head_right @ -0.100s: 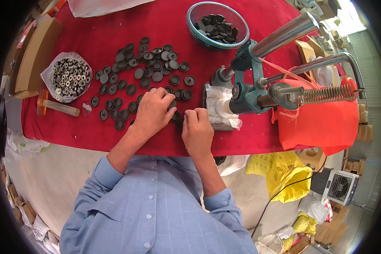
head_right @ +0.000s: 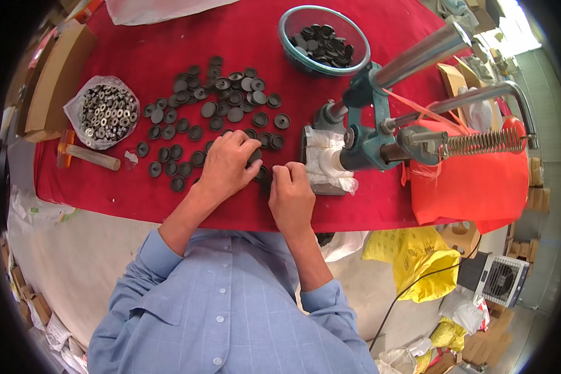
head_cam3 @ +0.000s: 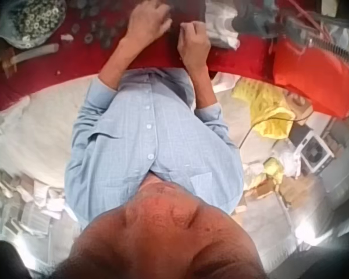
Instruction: The person arranges dark circular discs on a red table, then places metallic snap fastener components into each disc. They use a rubber mallet to tap the assembled fasteners to seat the components. The person continues assembling and tapping the fasteners in batches.
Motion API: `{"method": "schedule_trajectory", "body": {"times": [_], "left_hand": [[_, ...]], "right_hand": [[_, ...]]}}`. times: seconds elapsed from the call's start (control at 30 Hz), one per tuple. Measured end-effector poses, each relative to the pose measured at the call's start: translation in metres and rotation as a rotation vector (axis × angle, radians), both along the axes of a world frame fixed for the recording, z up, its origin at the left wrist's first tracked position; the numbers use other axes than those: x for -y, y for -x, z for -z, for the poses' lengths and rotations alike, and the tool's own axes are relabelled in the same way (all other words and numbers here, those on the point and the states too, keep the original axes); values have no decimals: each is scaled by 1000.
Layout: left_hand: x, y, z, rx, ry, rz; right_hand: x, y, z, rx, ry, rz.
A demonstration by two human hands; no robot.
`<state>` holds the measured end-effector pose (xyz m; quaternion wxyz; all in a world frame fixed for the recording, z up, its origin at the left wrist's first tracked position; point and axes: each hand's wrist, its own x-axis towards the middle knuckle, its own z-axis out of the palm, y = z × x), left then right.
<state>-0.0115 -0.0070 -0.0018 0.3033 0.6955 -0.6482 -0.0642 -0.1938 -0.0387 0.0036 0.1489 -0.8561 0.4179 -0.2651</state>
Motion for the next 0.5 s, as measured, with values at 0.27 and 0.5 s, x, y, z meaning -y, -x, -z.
{"method": "schedule_trajectory", "body": {"times": [0.27, 0.5], "left_hand": [[-5, -9, 1, -280, 203, 59], [-48, -16, -6, -758, 359, -2]], "right_hand": [[-2, 1, 6, 27, 72, -93], [4, -3, 15, 17, 191, -105]]}}
